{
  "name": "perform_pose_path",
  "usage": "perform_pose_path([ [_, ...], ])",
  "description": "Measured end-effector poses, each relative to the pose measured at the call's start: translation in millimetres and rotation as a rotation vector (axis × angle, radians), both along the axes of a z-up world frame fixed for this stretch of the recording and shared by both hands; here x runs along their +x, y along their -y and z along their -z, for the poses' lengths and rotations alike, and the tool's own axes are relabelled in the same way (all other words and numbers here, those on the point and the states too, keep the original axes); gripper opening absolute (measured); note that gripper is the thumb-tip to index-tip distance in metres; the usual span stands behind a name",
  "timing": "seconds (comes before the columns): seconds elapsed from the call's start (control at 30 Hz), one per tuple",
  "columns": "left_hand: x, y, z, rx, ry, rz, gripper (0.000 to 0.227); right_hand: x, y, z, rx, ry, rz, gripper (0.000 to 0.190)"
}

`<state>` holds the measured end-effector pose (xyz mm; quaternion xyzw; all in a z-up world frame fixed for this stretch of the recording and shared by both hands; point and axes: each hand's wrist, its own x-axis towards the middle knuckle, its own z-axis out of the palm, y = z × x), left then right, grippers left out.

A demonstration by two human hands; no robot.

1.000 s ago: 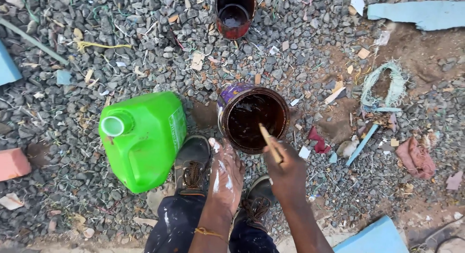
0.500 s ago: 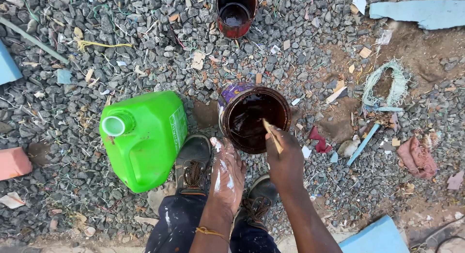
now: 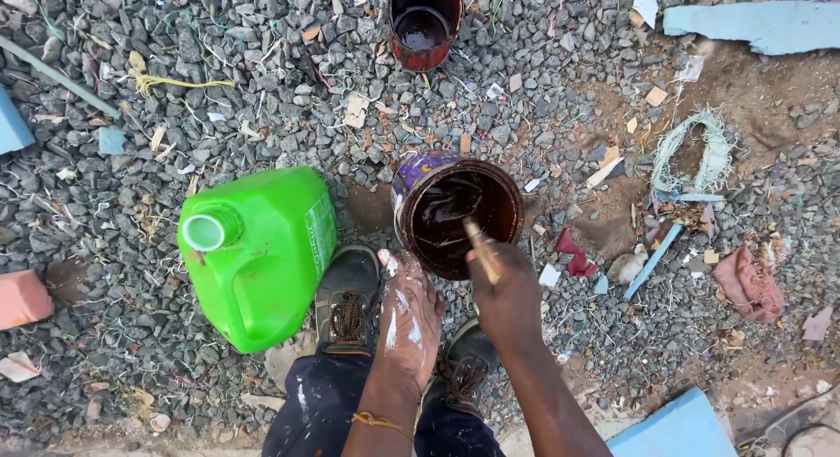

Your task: Stirring dark paint or stain in a bucket using a wooden stick and handling a green plastic jug on a gravel surface.

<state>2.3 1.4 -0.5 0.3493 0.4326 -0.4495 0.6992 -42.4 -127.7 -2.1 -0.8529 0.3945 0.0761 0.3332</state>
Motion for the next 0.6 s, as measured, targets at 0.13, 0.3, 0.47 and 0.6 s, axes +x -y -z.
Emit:
perform_pose_path([
  [0.13, -1, -1, 4, -0.037, 0.015, -0.023, 0.092, 3, 10, -20, 0.215, -0.007, 0.054, 0.032],
  [0.3, 0, -1, 3, -0.035, -0.005, 0.004, 0.093, -12, 15, -29, 0.123, -0.03, 0.002, 0.03],
  [0.47, 6, 0, 0, 0.008, -0.046, 0.019, 0.096, -13, 10, -22, 0.084, -0.052, -0.177, 0.029],
  [0.6, 17, 4, -12, -0.023, 0.004, 0.114, 0.096, 16, 9, 11, 0.288, -0.049, -0.508, 0.028],
])
